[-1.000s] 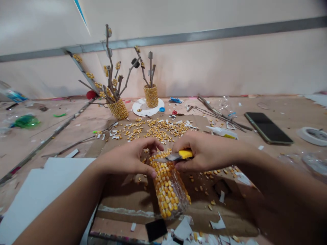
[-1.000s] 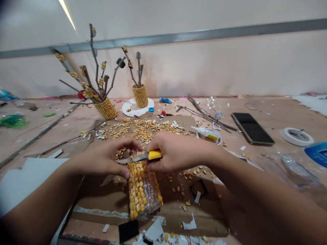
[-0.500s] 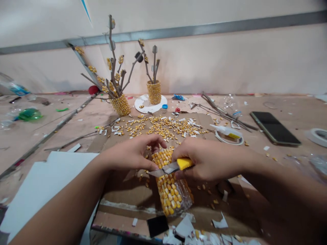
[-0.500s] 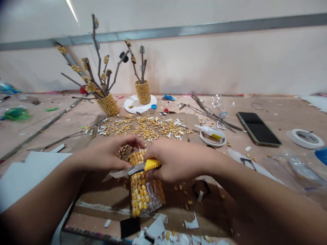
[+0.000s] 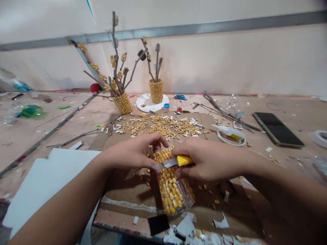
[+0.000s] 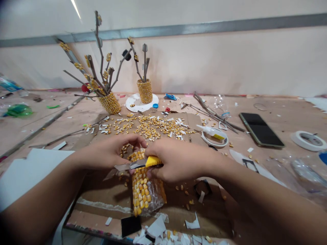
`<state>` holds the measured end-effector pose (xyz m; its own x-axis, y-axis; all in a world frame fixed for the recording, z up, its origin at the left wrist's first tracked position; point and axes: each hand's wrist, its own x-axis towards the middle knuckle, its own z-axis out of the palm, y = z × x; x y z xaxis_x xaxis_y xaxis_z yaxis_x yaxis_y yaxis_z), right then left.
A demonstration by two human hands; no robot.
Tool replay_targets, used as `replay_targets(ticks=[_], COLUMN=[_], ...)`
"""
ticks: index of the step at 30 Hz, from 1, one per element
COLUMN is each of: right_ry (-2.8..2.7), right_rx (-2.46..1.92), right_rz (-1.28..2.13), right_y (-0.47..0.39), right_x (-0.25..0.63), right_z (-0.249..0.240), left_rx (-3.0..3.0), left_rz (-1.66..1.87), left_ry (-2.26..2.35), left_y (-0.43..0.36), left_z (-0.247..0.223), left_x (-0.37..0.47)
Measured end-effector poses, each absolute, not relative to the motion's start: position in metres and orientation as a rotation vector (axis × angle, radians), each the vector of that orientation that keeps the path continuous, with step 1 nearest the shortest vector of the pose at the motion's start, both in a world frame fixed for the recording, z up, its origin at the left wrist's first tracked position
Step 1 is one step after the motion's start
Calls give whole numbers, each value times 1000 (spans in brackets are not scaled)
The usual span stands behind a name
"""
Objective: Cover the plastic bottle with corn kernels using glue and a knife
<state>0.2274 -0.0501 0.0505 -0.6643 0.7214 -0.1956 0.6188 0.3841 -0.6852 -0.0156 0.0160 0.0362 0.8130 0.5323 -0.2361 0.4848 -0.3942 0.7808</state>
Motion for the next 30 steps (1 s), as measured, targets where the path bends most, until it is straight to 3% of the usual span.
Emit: replay_targets(ticks=[7, 13, 21, 30], right_ry=[-2363, -2185, -2613, -2609], right_rx=[-1184, -1571, -1682, -1790], right_rz=[1139, 605, 907, 849], right_y=[-41, -9, -6, -9], right_x=[241, 289, 284, 269], right_z=[54, 50, 42, 28], left_rx=[2051, 2087, 2075, 2051], left_rz=[41, 32, 73, 197], left_ry=[755, 760, 713, 723], left_y=[19, 24, 39, 45], left_z=[35, 38, 43, 41], left_x=[-17, -19, -33, -34])
